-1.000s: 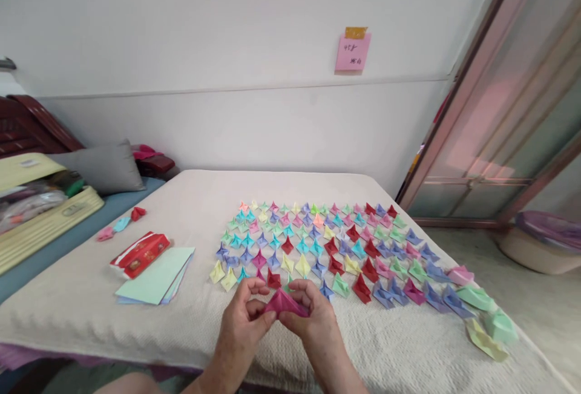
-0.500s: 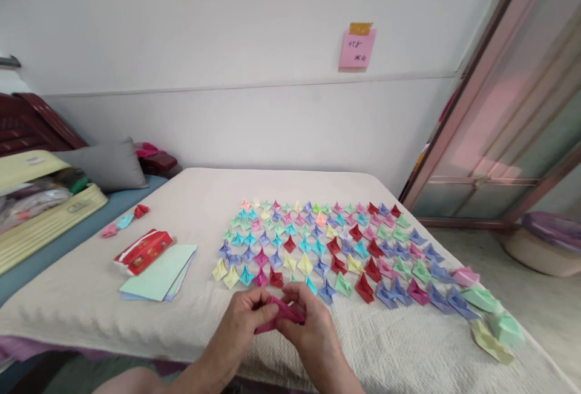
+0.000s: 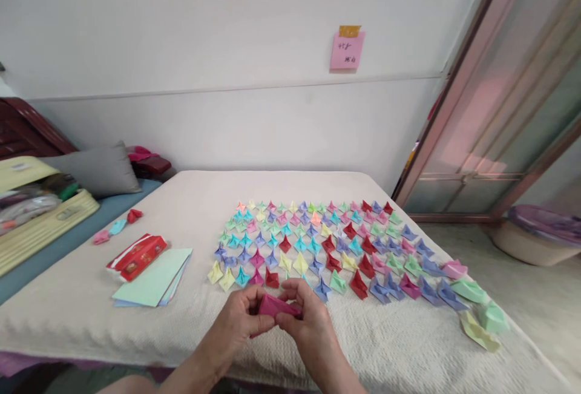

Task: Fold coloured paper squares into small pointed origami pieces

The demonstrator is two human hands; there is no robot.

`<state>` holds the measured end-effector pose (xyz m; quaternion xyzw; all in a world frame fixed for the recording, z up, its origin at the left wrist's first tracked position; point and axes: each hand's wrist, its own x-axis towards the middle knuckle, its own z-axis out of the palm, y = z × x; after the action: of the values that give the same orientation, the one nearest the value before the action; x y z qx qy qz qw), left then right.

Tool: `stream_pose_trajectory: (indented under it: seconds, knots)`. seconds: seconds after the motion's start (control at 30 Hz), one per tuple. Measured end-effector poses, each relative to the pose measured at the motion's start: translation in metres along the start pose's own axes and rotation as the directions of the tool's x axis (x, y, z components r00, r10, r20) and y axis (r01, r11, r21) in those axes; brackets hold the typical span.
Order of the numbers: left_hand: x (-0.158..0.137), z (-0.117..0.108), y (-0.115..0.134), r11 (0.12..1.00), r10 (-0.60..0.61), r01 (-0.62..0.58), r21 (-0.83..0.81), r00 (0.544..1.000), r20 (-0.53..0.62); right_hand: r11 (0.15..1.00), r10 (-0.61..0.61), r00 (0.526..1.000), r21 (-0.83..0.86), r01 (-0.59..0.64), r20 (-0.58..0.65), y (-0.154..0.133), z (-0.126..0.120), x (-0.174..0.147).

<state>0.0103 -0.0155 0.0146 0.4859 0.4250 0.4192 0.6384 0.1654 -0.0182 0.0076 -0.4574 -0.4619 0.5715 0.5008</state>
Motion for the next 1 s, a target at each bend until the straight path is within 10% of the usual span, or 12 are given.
stream_pose_trajectory:
  seconds: [0.4,1.0]
  knots:
    - [-0.001,-0.007,0.004,0.999,0.022,-0.022,-0.034,1.000,-0.010,0.999,-0.003,0.967,0.040,-0.008,0.255,-0.022,-0.008,-0.010]
    - [-0.001,-0.002,0.003,0.995,-0.029,0.028,-0.098,0.999,-0.017,0.967,0.241,0.970,0.085,-0.242,0.018,-0.010,0.001,0.000]
